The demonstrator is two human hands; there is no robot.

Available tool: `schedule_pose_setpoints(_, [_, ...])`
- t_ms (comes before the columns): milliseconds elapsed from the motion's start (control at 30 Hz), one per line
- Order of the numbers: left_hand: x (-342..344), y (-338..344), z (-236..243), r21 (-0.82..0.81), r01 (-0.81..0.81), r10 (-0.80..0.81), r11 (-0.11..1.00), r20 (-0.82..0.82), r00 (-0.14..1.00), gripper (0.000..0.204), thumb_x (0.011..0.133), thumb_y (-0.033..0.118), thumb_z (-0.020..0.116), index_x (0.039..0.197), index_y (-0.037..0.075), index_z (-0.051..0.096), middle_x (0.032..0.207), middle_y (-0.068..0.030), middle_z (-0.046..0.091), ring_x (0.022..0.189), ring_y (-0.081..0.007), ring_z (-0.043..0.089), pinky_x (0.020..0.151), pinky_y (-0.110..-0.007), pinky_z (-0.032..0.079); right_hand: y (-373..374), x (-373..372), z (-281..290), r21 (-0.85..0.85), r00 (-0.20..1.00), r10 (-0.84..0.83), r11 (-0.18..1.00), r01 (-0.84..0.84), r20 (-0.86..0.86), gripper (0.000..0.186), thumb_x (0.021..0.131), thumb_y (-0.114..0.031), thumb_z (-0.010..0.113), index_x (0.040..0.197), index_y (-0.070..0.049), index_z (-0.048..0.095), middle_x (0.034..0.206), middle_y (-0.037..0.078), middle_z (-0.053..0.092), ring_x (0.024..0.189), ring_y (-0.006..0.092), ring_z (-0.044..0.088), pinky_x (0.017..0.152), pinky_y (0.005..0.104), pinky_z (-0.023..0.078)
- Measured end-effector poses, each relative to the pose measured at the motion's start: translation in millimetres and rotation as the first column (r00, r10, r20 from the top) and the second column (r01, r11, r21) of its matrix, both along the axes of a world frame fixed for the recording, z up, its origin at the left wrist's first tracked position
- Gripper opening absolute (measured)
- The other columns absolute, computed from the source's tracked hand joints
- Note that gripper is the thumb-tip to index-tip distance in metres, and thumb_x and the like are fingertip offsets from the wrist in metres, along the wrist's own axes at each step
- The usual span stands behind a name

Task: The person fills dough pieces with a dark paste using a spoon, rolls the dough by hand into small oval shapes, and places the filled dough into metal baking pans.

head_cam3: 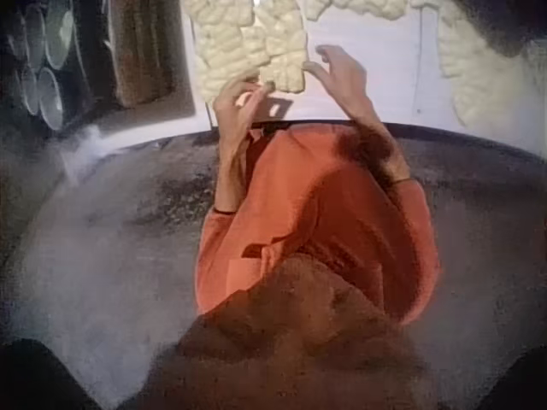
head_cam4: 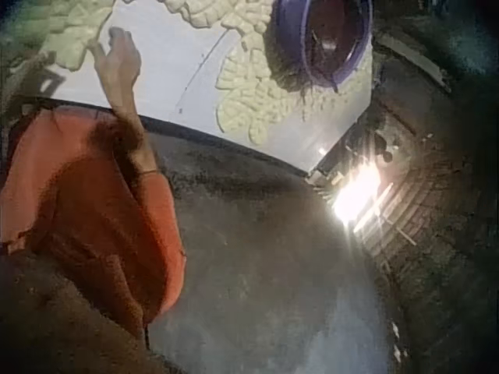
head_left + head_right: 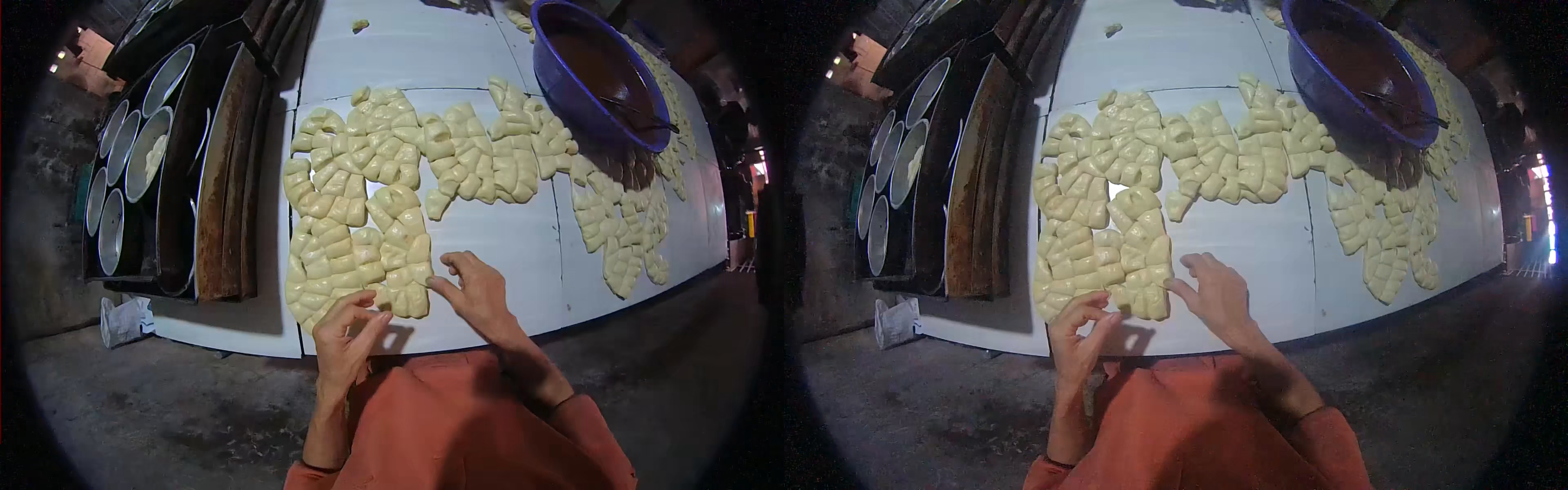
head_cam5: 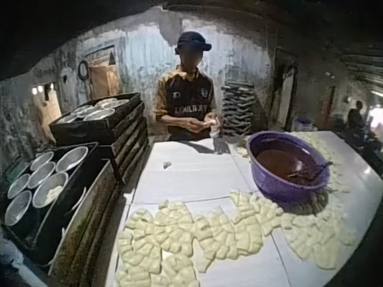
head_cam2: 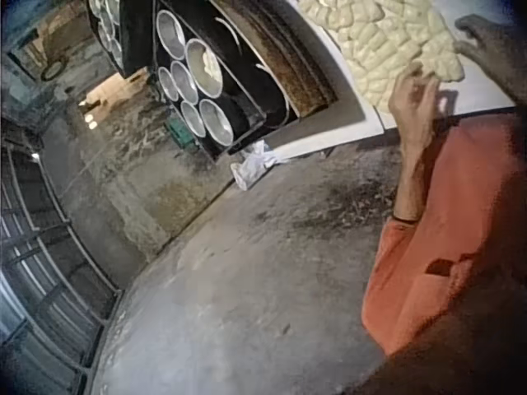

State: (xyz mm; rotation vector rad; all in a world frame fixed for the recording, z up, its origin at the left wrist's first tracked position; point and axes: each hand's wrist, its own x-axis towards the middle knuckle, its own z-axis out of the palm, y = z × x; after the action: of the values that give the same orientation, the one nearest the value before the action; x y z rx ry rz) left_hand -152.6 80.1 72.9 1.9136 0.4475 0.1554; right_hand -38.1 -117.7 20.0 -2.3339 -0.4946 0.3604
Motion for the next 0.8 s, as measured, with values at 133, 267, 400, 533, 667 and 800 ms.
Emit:
schedule_pose_setpoints(133, [30.6,-10.6,-21.5,0.421,0.187,-0.206,0.887,0.0,0.978,0.029,0.08,0.019,0.077,0.103,0.004,0.069,0.122,-0.0178,0.061,0.113,-0.0318,0.058,0.098,-0.045,0.041,22.8,-7.0,-14.7,0.037,0.985,-0.002,0.999,-0.005,0.172,0.026,0.085,-0.031,0.065,0.092,-0.005,0.062,0.083,0.012,0.06,0.084,0.0321,0.061,0.07,0.0445,0.048])
schedule_pose_setpoints(267, [28.6,-12.4,-48.7,0.598,0.3,-0.295,0.743,-0.11,0.949,0.055,0.083,0.03,0.074,0.131,0.009,0.056,0.146,-0.0174,0.041,0.137,-0.0382,0.035,0.108,-0.057,0.027,17.7,-1.0,-14.3,0.148,0.998,0.005,0.989,0.004,-0.062,0.02,0.083,-0.022,0.06,0.079,-0.003,0.056,0.079,0.013,0.063,0.072,0.0308,0.063,0.063,0.0428,0.048])
schedule_pose_setpoints(400, [16.3,-5.1,-41.5,0.569,0.357,-0.288,0.741,-0.211,0.934,0.059,0.085,0.029,0.072,0.137,0.01,0.051,0.151,-0.0197,0.034,0.142,-0.045,0.023,0.111,-0.065,0.018,-23.0,4.5,-18.4,0.585,0.655,0.114,0.582,0.566,-0.747,0.008,0.084,-0.007,0.052,0.091,-0.006,0.048,0.079,0.014,0.065,0.07,0.0222,0.066,0.058,0.0278,0.053])
schedule_pose_setpoints(533, [20.6,-0.1,-24.9,0.472,0.439,-0.342,0.764,-0.28,0.897,0.065,0.084,0.031,0.072,0.141,0.012,0.047,0.156,-0.0182,0.027,0.145,-0.0454,0.017,0.114,-0.065,0.013,-63.4,12.8,-19.4,0.592,0.632,0.008,0.36,0.721,-0.775,0.028,0.088,-0.01,0.052,0.114,-0.007,0.045,0.101,0.018,0.066,0.086,0.026,0.069,0.07,0.033,0.057])
schedule_pose_setpoints(667, [50.6,-7.7,-16.6,0.364,0.421,-0.415,0.831,-0.1,0.904,0.059,0.082,0.028,0.075,0.133,0.005,0.055,0.137,-0.0214,0.051,0.127,-0.0387,0.046,0.105,-0.049,0.036,-47.9,9.4,3.3,0.66,0.723,-0.033,0.379,0.648,-0.69,0.048,0.094,-0.009,0.05,0.14,-0.001,0.038,0.121,0.02,0.061,0.115,0.0265,0.06,0.097,0.0367,0.048])
schedule_pose_setpoints(800, [82.5,-48.4,-15.1,-0.42,0.268,-0.297,0.867,-0.002,0.955,0.036,0.089,0.018,0.072,0.117,-0.003,0.063,0.089,-0.009,0.07,0.072,-0.0093,0.064,0.065,-0.023,0.05,-15.3,-5.5,19.9,0.747,0.779,0.039,0.321,0.583,-0.625,0.043,0.105,-0.024,0.042,0.139,0.002,0.041,0.14,0.02,0.048,0.131,0.0252,0.046,0.111,0.0363,0.034])
